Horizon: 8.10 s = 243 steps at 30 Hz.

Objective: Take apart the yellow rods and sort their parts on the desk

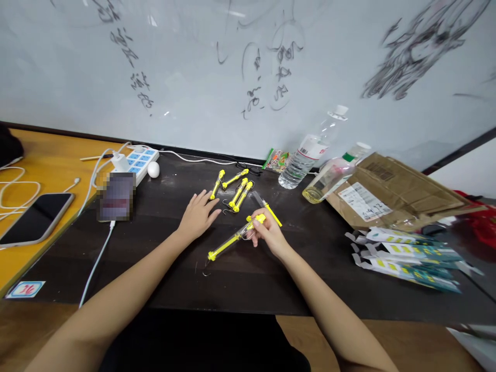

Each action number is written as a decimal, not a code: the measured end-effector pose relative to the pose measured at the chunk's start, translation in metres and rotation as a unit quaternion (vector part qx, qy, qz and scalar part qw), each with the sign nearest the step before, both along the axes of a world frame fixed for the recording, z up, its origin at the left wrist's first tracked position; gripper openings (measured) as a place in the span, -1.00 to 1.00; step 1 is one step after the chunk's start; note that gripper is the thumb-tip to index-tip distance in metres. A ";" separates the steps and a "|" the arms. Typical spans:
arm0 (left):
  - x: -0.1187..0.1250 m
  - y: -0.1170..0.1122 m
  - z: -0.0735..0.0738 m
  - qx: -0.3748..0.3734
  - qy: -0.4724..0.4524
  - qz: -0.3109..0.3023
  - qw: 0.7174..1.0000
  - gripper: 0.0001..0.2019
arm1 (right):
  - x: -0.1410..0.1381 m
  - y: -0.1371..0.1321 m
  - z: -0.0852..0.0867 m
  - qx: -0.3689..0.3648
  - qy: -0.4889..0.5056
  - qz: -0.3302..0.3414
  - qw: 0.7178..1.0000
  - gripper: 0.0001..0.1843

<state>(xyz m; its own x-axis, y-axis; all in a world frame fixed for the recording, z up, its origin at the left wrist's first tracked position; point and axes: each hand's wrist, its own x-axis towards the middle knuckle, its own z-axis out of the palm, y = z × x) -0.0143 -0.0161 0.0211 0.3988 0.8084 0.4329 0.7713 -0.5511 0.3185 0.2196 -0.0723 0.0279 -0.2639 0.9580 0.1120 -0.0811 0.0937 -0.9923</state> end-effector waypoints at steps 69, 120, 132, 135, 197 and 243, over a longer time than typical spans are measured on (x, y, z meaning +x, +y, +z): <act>0.009 -0.024 0.013 -0.160 0.054 -0.197 0.966 -0.66 | 0.013 0.008 -0.009 0.092 -0.248 0.016 0.964 -0.58; 0.007 -0.022 0.019 -0.184 0.035 -0.235 0.954 -0.64 | 0.011 0.003 -0.006 0.073 -0.210 0.024 0.975 -0.70; 0.006 -0.021 0.017 -0.191 0.045 -0.232 0.953 -0.63 | 0.015 0.006 -0.004 0.087 -0.242 0.044 0.965 -0.62; 0.006 -0.020 0.017 -0.194 0.048 -0.230 0.952 -0.63 | 0.015 0.005 -0.003 0.065 -0.221 0.055 0.972 -0.66; 0.005 -0.020 0.018 -0.204 0.024 -0.241 0.949 -0.65 | 0.016 0.004 -0.002 0.079 -0.182 0.067 0.978 -0.71; 0.006 -0.021 0.018 -0.192 0.032 -0.235 0.952 -0.64 | 0.014 0.006 -0.003 0.091 -0.256 0.044 0.961 -0.56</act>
<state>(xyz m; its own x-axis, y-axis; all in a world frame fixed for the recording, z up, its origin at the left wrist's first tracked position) -0.0086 -0.0368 0.0391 0.7709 0.6284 0.1041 0.4934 -0.6925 0.5263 0.2333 -0.0664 0.0250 -0.4075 0.9066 0.1097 0.3976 0.2843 -0.8724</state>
